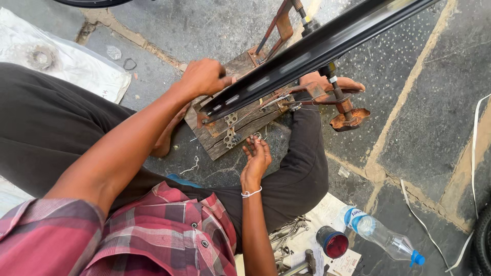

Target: The person sits on the ground and uses a wrench to tighten the spokes of a bicycle wheel mounted on a wooden stand. They repeatedly rotate the wheel and adjust individual spokes to ensure proper tension and alignment.

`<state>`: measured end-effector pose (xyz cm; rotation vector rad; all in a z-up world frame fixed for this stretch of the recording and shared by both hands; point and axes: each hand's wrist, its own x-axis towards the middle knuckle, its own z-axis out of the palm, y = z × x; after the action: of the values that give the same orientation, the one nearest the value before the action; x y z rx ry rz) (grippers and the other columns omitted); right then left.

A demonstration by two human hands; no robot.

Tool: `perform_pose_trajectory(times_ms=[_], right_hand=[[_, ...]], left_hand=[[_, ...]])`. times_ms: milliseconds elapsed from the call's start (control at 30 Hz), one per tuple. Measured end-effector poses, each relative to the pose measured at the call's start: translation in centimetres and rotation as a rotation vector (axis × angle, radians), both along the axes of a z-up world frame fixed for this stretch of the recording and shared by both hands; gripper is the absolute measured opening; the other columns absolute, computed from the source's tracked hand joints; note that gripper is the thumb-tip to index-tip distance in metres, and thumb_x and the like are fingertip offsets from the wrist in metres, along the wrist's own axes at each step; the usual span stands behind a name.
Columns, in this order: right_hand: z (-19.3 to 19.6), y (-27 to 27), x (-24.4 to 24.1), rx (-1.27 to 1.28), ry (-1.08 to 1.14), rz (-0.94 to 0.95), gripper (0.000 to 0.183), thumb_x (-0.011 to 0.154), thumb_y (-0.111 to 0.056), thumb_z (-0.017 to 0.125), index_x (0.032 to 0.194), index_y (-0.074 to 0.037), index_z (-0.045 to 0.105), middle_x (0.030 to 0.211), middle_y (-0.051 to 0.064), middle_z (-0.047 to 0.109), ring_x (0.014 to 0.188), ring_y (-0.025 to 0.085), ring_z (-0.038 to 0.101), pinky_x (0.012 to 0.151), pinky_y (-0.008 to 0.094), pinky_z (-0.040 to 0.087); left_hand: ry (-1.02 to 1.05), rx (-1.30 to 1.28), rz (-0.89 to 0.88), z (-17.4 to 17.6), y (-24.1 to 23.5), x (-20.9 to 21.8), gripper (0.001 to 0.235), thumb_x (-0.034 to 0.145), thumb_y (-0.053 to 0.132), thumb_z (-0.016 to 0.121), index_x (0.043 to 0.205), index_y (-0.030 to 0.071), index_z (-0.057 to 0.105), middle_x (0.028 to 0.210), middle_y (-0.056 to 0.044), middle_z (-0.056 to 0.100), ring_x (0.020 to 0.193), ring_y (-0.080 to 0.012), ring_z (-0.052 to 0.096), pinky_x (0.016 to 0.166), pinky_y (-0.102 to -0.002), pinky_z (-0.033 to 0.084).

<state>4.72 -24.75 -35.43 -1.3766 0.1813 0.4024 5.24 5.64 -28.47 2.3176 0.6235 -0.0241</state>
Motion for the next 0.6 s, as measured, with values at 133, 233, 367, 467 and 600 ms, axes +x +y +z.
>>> perform_pose_trajectory(times_ms=[133, 233, 367, 467, 600], right_hand=[[-0.1, -1.2, 1.1, 0.17, 0.196, -0.053, 0.016, 0.098, -0.017, 0.061, 0.108, -0.005, 0.065, 0.108, 0.01, 0.072, 0.099, 0.022, 0.072, 0.077, 0.035, 0.059], [0.0, -0.8, 1.6, 0.139, 0.2, -0.113, 0.015, 0.099, -0.019, 0.062, 0.106, -0.006, 0.066, 0.106, 0.008, 0.071, 0.096, 0.023, 0.072, 0.074, 0.034, 0.058], [-0.3, -0.6, 1.2, 0.1, 0.18, -0.129, 0.017, 0.1, -0.022, 0.065, 0.106, -0.006, 0.066, 0.105, 0.009, 0.071, 0.093, 0.023, 0.073, 0.073, 0.033, 0.058], [-0.7, -0.3, 1.0, 0.046, 0.139, -0.122, 0.017, 0.098, -0.022, 0.067, 0.105, -0.006, 0.066, 0.104, 0.009, 0.071, 0.092, 0.022, 0.073, 0.071, 0.032, 0.058], [-0.7, -0.3, 0.8, -0.026, 0.073, -0.121, 0.017, 0.1, -0.022, 0.066, 0.105, -0.006, 0.066, 0.103, 0.008, 0.071, 0.091, 0.019, 0.072, 0.07, 0.03, 0.057]], left_hand=[[0.197, -0.094, -0.171, -2.0, 0.1, 0.4, 0.041, 0.086, 0.045, 0.072, 0.082, 0.004, 0.075, 0.076, -0.025, 0.069, 0.072, -0.0412, 0.067, 0.07, -0.051, 0.053], [0.074, -0.012, -0.172, -3.6, 0.2, 0.1, 0.036, 0.086, 0.035, 0.07, 0.071, 0.002, 0.072, 0.063, -0.022, 0.063, 0.059, -0.0367, 0.062, 0.065, -0.05, 0.05], [0.194, -0.107, -0.15, -4.7, 0.2, 0.3, 0.048, 0.088, 0.037, 0.071, 0.057, 0.002, 0.066, 0.049, -0.012, 0.05, 0.048, -0.0263, 0.046, 0.059, -0.047, 0.045], [0.201, -0.113, -0.163, -4.8, 0.5, 0.6, 0.049, 0.089, 0.035, 0.071, 0.054, 0.002, 0.061, 0.045, -0.006, 0.043, 0.047, -0.0216, 0.038, 0.056, -0.045, 0.041], [0.208, -0.104, -0.172, -5.0, 0.3, 0.8, 0.052, 0.09, 0.037, 0.072, 0.055, 0.001, 0.06, 0.047, -0.003, 0.04, 0.049, -0.0217, 0.034, 0.056, -0.044, 0.04]])
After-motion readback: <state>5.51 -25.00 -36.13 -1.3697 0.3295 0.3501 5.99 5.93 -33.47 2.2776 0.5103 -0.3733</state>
